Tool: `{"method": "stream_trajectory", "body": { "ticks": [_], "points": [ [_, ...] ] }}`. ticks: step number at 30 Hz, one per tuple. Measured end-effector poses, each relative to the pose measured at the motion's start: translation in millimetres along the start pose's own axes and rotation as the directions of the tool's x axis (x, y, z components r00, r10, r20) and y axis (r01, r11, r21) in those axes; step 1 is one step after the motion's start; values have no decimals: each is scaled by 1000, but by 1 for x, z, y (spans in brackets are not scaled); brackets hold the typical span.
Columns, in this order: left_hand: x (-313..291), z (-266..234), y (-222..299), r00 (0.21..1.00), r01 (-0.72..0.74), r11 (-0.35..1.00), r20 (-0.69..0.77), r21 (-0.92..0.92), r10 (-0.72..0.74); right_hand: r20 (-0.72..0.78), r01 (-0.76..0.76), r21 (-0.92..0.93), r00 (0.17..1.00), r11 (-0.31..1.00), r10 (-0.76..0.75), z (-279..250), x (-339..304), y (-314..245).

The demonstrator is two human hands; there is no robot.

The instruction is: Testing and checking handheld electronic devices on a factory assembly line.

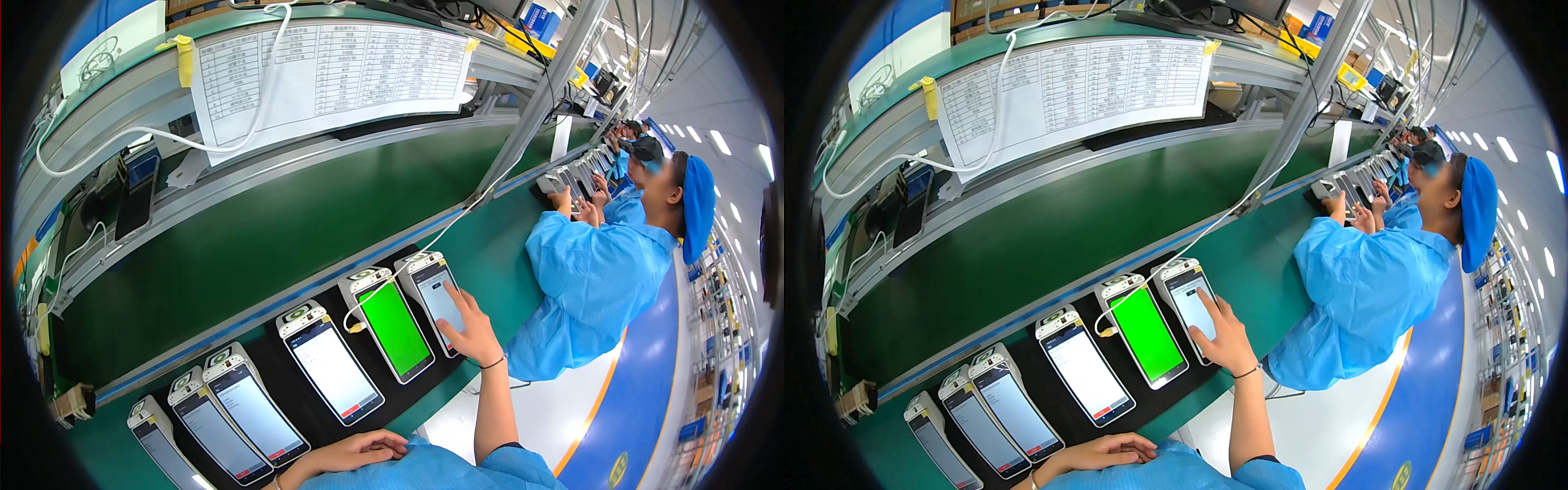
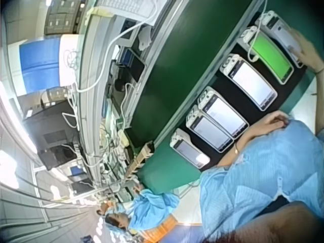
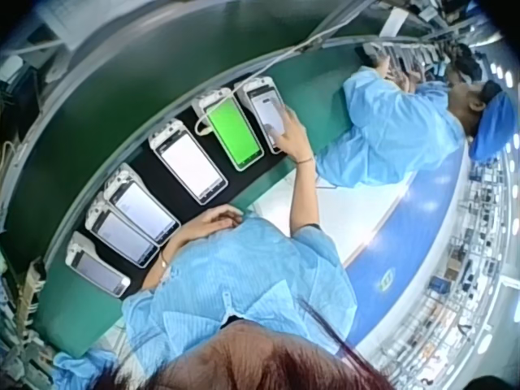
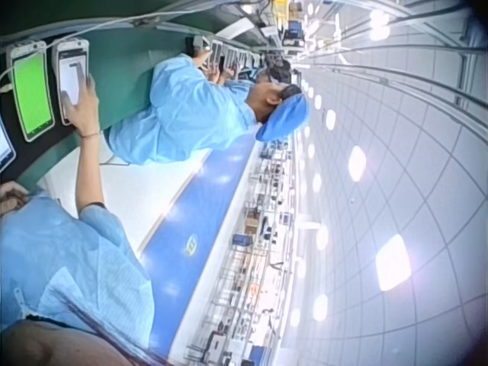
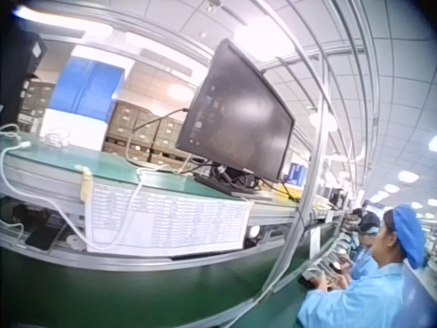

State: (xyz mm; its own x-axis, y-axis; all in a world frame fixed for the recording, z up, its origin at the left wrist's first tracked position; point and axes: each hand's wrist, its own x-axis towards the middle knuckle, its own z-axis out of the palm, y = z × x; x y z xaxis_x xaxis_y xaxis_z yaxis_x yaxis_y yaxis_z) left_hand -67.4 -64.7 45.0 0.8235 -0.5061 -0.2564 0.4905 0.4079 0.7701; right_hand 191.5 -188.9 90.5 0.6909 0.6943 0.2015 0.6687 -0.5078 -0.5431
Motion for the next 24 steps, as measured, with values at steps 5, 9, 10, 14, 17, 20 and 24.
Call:
{"method": "stream_trajectory", "body": {
  "ticks": [5,9,10,14,17,20,24],
  "points": [
    [-1,-2,-4,1000,-12,1000,9,21,12,111,-16,-129,993,992,30,4,6,-8],
    [0,0,-2,1000,-19,999,18,41,18,42,6,-94,999,996,-2,4,3,-3],
    [1,0,-2,999,-29,999,28,44,28,31,22,-131,999,991,-18,4,2,-1],
    [-5,1,0,999,-39,996,7,84,39,-52,-44,51,998,998,47,6,1,-10],
    [-24,12,23,995,-89,975,54,204,80,-240,56,-41,969,998,-65,10,-14,-23],
    [-50,37,72,970,-166,802,-52,574,238,-203,110,131,976,985,-82,16,-35,-43],
    [-49,52,112,774,-27,455,-270,890,573,-146,126,204,984,971,-97,40,-50,-47]
  ]
}}
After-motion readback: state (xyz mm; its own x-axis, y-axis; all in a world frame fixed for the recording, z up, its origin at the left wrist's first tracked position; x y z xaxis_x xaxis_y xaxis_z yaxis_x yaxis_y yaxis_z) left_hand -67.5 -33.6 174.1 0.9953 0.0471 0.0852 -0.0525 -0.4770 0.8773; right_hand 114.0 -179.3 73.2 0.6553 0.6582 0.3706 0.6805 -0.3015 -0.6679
